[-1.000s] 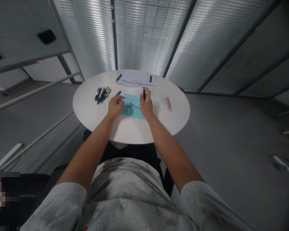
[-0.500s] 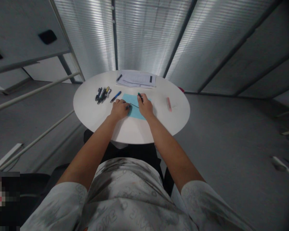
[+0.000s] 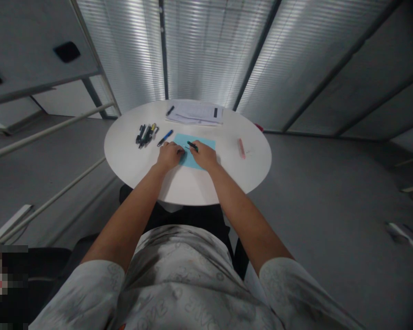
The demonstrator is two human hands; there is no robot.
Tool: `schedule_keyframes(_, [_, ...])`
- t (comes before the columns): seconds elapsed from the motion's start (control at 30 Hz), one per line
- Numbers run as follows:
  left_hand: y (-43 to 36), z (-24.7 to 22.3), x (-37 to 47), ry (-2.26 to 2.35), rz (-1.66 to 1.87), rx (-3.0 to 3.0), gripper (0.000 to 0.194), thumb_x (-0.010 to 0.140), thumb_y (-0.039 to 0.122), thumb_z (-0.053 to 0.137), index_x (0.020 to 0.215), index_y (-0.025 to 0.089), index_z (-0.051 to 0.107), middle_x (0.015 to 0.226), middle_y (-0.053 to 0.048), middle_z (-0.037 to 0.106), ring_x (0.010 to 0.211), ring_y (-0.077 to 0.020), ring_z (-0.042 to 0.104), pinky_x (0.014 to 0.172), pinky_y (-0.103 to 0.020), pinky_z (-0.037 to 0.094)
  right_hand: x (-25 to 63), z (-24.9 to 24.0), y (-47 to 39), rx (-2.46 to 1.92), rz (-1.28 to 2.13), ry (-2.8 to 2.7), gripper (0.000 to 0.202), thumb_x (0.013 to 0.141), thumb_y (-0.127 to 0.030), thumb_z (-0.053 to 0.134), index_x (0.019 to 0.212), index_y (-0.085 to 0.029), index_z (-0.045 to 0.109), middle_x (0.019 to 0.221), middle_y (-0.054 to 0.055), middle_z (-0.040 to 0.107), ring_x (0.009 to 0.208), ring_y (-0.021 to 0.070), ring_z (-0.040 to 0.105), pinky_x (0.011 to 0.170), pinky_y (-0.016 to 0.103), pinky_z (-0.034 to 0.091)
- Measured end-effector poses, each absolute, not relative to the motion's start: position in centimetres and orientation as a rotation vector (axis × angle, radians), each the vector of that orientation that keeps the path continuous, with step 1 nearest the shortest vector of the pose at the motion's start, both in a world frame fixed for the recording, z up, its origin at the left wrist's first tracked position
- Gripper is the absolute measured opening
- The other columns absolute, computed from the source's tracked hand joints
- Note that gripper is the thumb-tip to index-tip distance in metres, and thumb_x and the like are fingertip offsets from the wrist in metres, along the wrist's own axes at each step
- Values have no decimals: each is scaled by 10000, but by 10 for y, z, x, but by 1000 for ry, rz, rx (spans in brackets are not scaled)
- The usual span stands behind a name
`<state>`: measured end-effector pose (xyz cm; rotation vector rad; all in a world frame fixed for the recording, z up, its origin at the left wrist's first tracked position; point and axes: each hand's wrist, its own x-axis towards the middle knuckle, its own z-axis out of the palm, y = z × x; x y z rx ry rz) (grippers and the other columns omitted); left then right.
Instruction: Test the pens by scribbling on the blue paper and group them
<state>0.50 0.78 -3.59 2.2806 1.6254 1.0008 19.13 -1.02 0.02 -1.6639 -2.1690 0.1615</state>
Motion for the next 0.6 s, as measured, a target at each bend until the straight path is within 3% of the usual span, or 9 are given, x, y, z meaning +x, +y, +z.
schedule_keyframes(0.17, [10, -38, 5, 1596, 1087, 2167, 150, 831, 267, 666, 788, 224, 804, 917, -157, 700, 1022, -353, 595, 1034, -570, 415, 192, -4, -7, -1635, 53, -2345, 293, 1052, -365, 489, 1166, -240, 728, 1191, 103, 719, 1085, 237, 662, 854, 321, 472])
schedule_keyframes(0.43, [12, -35, 4, 1525, 1143, 2055, 127, 825, 267, 655, 772, 235, 766, 873, -96, 726, 935, -278, 607, 1033, -482, 421, 193, -2, -9, -1622, 11, -2355, 307, 1061, -378, 488, 1166, -224, 732, 1196, 114, 676, 1103, 244, 637, 854, 329, 487])
schedule_keyframes(0.6, [12, -37, 3, 1526, 1099, 2031, 117, 805, 280, 661, 793, 231, 767, 888, -103, 726, 967, -293, 594, 1037, -502, 413, 195, 1, -12, -1727, -41, -2255, 302, 1065, -303, 450, 1196, -205, 705, 1230, 147, 649, 1146, 265, 619, 883, 354, 490])
